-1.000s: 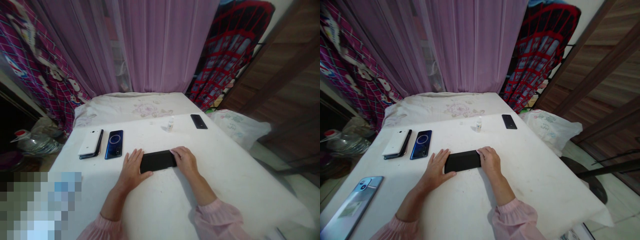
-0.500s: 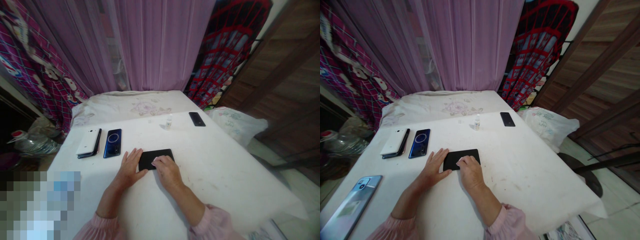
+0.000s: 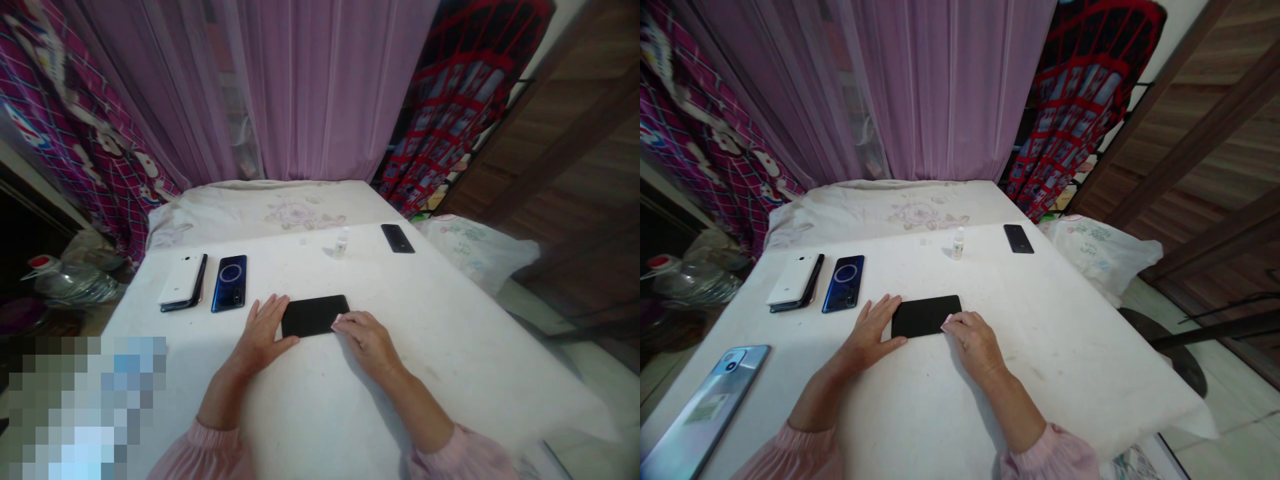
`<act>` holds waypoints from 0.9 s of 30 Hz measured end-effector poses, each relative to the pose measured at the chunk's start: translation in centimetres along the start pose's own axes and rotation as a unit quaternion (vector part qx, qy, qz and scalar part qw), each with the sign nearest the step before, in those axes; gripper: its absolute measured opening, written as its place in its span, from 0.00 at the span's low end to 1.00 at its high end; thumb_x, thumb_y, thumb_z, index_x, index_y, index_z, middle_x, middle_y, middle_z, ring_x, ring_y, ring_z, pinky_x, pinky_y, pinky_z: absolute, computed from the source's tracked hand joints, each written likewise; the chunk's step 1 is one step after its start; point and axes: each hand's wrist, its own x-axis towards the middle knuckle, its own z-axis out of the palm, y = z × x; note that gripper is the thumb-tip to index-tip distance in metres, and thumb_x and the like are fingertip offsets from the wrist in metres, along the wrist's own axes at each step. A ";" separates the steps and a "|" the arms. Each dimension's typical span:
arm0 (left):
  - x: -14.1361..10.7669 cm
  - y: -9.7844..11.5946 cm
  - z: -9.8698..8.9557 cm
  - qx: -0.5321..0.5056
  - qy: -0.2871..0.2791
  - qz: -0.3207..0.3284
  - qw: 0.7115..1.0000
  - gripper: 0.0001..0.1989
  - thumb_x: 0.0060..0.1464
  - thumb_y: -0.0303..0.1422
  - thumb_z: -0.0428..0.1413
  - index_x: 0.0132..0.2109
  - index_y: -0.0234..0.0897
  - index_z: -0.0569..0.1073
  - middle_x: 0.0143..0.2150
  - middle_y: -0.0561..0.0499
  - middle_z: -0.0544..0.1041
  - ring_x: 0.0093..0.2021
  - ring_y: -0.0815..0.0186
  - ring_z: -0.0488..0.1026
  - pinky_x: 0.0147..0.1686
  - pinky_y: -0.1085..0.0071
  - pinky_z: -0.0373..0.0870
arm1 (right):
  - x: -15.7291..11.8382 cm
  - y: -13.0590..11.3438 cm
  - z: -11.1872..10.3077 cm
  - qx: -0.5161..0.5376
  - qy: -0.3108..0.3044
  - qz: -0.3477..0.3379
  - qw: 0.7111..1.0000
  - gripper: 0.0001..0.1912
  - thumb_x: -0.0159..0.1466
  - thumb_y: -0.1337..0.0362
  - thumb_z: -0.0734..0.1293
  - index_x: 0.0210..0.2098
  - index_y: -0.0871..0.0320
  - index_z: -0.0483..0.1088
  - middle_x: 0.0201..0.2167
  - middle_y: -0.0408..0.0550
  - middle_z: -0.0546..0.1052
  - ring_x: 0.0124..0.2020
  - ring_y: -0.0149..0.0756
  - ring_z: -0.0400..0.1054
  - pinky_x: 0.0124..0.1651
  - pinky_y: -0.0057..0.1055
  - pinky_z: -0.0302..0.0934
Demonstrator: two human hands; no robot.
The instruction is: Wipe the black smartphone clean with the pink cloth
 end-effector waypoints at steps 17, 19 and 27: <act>0.9 7.1 0.8 0.088 0.033 0.112 0.989 0.28 0.64 0.45 0.49 0.65 0.36 0.58 0.67 0.44 0.59 0.67 0.54 0.54 0.64 0.51 0.51 | -0.7 1.5 -0.3 0.030 0.055 0.006 0.998 0.12 0.66 0.67 0.62 0.40 0.51 0.77 0.38 0.48 0.78 0.40 0.35 0.71 0.44 0.32 0.68; 0.9 7.0 0.9 0.097 0.035 0.116 0.988 0.28 0.64 0.45 0.48 0.65 0.34 0.59 0.67 0.44 0.59 0.67 0.54 0.54 0.63 0.51 0.52 | 0.2 1.9 -0.2 0.020 0.050 0.013 0.998 0.11 0.66 0.66 0.62 0.38 0.52 0.77 0.37 0.48 0.78 0.40 0.35 0.72 0.44 0.32 0.68; 0.9 6.8 1.1 0.113 0.050 0.124 0.985 0.26 0.66 0.42 0.45 0.65 0.33 0.59 0.67 0.44 0.60 0.66 0.52 0.55 0.62 0.50 0.53 | 4.9 3.5 1.0 -0.049 0.050 0.033 0.997 0.09 0.63 0.70 0.65 0.35 0.56 0.77 0.35 0.48 0.79 0.39 0.37 0.72 0.45 0.33 0.66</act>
